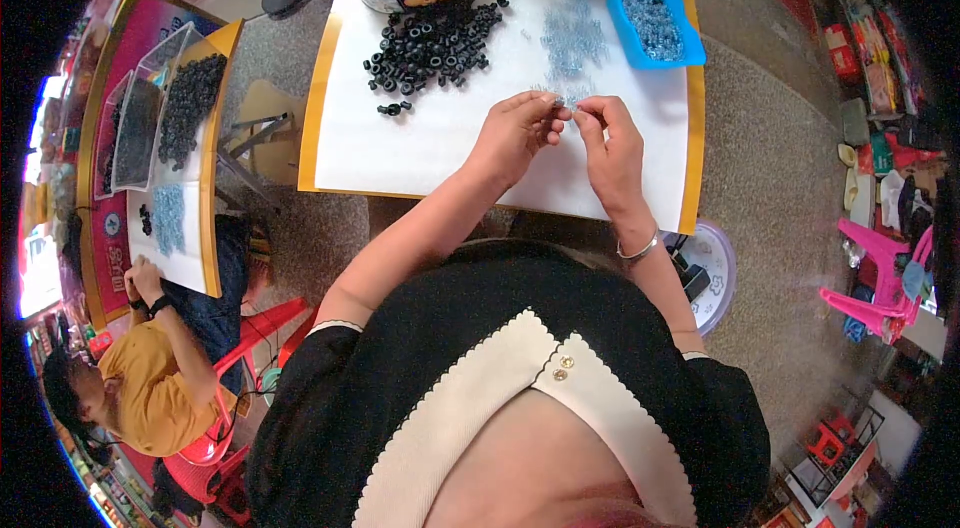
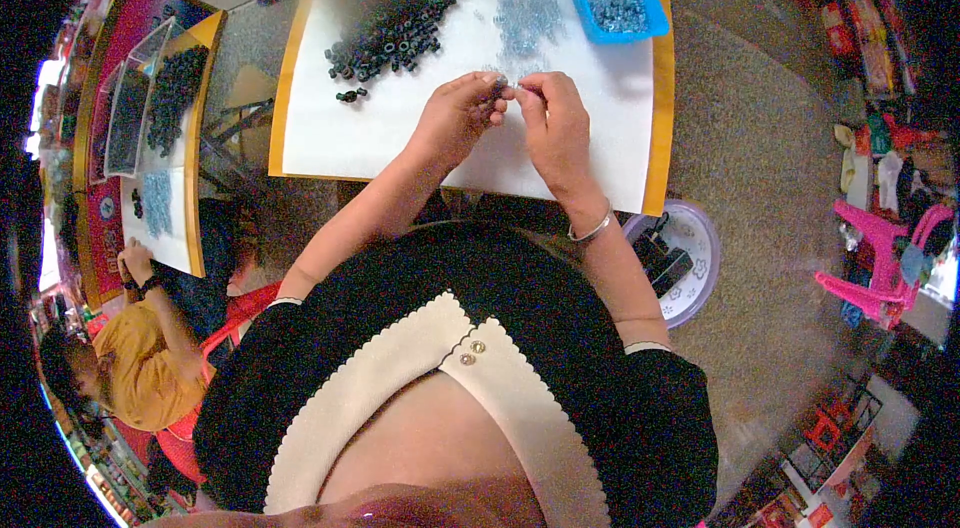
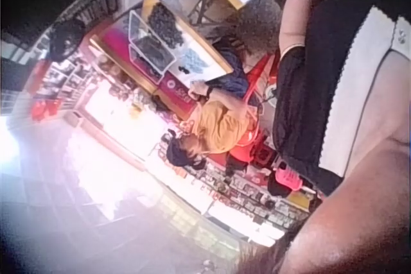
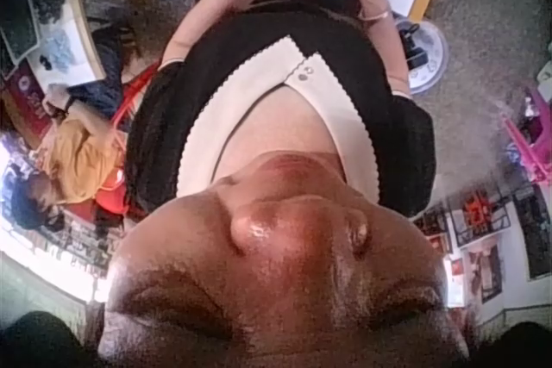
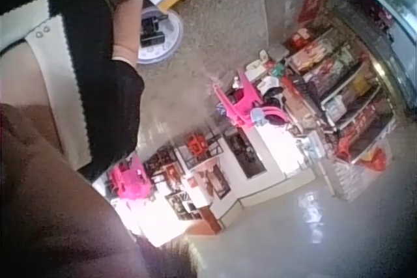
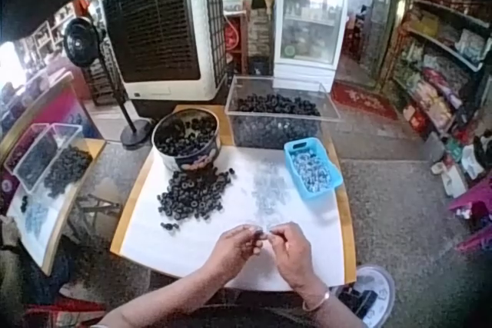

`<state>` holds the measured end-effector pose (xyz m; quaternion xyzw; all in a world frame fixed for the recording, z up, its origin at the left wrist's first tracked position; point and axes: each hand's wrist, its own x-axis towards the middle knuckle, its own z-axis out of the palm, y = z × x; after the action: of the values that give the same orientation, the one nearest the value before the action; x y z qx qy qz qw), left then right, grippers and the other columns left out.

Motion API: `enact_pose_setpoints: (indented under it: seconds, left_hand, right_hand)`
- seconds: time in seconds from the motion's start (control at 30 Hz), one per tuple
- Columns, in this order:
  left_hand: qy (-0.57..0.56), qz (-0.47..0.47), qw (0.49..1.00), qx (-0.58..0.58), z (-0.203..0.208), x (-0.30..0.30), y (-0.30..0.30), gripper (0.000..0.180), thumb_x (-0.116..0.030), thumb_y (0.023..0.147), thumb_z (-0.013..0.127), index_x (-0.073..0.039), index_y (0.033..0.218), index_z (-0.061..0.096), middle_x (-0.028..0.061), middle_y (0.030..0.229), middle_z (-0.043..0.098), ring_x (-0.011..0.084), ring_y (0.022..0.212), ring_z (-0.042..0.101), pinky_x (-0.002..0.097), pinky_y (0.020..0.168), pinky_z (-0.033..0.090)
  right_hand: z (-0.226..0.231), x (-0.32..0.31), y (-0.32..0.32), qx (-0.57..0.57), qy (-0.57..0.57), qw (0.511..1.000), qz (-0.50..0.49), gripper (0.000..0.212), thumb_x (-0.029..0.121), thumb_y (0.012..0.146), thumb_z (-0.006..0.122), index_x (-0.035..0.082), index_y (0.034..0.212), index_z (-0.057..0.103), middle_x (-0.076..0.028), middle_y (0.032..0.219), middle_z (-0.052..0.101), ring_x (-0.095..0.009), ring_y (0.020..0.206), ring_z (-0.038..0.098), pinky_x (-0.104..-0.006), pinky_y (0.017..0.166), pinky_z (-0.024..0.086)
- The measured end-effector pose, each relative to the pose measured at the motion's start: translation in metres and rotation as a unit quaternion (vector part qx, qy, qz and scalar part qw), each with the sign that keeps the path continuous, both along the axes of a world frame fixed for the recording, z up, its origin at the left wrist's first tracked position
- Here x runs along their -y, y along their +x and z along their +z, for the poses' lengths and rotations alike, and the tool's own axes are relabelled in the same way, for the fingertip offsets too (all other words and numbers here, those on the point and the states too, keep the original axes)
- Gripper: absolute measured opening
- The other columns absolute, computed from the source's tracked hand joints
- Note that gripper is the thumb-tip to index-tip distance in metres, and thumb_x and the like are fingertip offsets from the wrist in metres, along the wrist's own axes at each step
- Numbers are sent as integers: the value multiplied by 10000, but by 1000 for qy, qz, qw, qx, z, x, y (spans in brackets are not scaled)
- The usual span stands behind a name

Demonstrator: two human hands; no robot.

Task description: The person assembles components by picking up tiny plastic pieces and inserting them into black plastic fittings by hand.

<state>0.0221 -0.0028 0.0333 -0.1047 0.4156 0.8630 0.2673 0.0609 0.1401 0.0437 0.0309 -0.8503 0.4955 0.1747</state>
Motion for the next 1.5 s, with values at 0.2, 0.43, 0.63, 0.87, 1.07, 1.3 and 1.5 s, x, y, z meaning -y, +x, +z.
enact_pose_setpoints:
  seconds: [0.2,0.43,0.63,0.87,1.07,1.3,1.5]
  left_hand:
    - [-18,4,1000,4,1,12,-1,130,-124,919,558,3,929,579,85,851,628,110,689,560,218,617,483]
    - [-31,-17,999,-1,1,9,3,149,-137,914,581,2,966,598,66,854,622,100,698,558,208,613,479]
    - [-46,-21,999,7,0,6,6,171,-148,915,588,6,985,608,62,858,622,95,704,555,201,615,472]
    - [-75,-47,995,-51,2,-5,15,161,-142,922,580,10,959,619,48,824,625,96,686,545,212,614,461]
    - [-129,-46,982,-130,-2,-3,15,158,-131,926,568,15,949,623,29,774,609,88,660,533,224,585,450]
    - [-129,-19,981,-142,-2,-5,15,167,-134,939,541,10,967,622,38,785,613,96,674,547,229,589,467]
    - [-41,-15,998,-45,0,2,9,191,-137,943,534,29,1017,590,83,861,617,118,720,563,233,628,482]
  right_hand:
    - [-4,-25,4,-44,121,992,-14,95,84,823,600,38,907,607,-109,854,563,-285,830,533,-389,744,425]
    - [-14,-34,5,-41,250,966,-43,121,116,795,640,59,901,647,-78,849,551,-257,857,507,-367,784,380]
    - [-12,-37,7,-50,220,973,-55,104,131,824,629,54,892,641,-79,859,574,-249,850,530,-353,772,400]
    - [9,-4,13,85,84,993,-11,224,227,928,505,19,858,550,-163,825,574,-360,775,543,-441,698,425]
    - [2,0,7,42,90,995,19,210,210,933,481,17,874,539,-164,836,575,-364,800,543,-439,711,424]
    - [2,6,13,1,65,998,0,118,142,891,538,24,889,548,-149,859,569,-342,820,539,-422,735,424]
    - [1,2,12,34,10,999,-20,124,111,901,561,8,967,575,-109,847,587,-201,786,573,-300,712,458]
